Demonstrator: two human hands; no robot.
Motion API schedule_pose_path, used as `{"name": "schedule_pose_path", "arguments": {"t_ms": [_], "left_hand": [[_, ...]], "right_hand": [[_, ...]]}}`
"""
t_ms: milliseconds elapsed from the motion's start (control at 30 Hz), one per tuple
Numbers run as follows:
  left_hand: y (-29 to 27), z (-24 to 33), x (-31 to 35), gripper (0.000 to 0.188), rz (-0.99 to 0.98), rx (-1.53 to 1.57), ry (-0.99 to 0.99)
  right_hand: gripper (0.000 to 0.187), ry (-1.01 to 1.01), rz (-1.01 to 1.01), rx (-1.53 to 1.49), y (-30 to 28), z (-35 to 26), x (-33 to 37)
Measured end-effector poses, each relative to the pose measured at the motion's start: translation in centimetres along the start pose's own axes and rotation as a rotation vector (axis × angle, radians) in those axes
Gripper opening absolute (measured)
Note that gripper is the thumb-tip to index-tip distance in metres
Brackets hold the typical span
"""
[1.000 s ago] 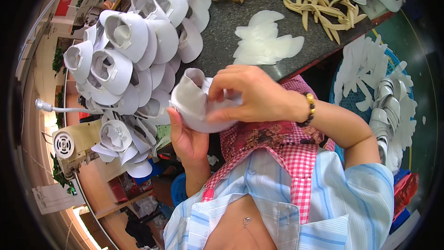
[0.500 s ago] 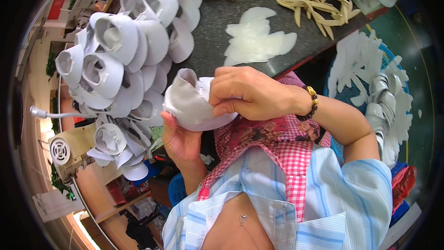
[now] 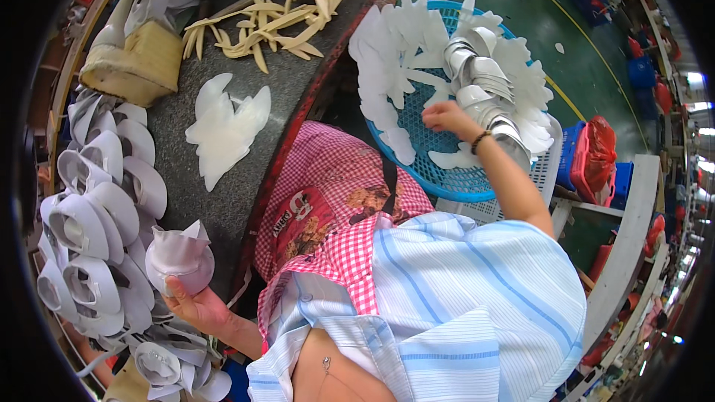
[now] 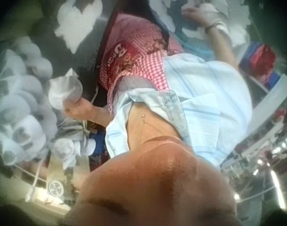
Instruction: The person assembles shoe uppers by inserting lining pieces, support strips, and padding into each shoe upper by hand.
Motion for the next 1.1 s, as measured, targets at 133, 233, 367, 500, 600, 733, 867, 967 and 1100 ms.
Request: {"name": "schedule_pose_path", "arguments": {"t_ms": [133,233,367,500,600,733,867,967,1100], "left_hand": [[0.6,0.0,-0.5,0.037,-0.078,0.009,-0.017],[1.2,0.0,-0.3,0.037,-0.096,-0.017,-0.013],[1.9,-0.2,0.0,0.038,-0.104,-0.042,0.000],[2.1,-0.3,-0.2,0.040,-0.147,-0.072,0.004],[2.0,-0.4,-0.3,0.041,-0.161,-0.047,-0.008],[2.2,-0.5,-0.2,0.041,-0.160,-0.049,0.013],[1.9,-0.5,0.0,0.041,-0.146,-0.020,0.025],[1.7,-0.7,0.0,0.042,-0.166,-0.004,0.021],[1.7,-0.5,0.1,0.043,-0.135,-0.016,0.026]], "right_hand": [[0.035,0.027,-0.146,0.023,2.4,2.7,-2.6],[0.058,-0.160,-0.278,0.286,3.6,1.1,-3.1],[0.069,-0.295,-0.297,0.718,4.8,1.5,-4.6],[0.072,-0.216,-0.309,0.689,5.0,1.5,-6.1],[0.073,-0.227,-0.324,0.636,4.7,1.3,-6.9],[0.082,-0.078,-0.367,0.771,4.3,2.6,-8.7],[0.082,-0.230,-0.280,0.800,4.2,1.7,-7.6],[0.073,-0.267,-0.274,0.863,4.7,1.7,-8.1],[0.064,-0.305,-0.255,1.063,5.0,0.9,-8.7]]}}
Point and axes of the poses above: each hand's wrist, its own x-axis away from the middle knuckle, its own y-axis out of the palm, z = x × y, the point moved 6 cm from there along -x, towards the middle knuckle, and after that the axes turned 8 degrees about y, right-handed, at the moved point
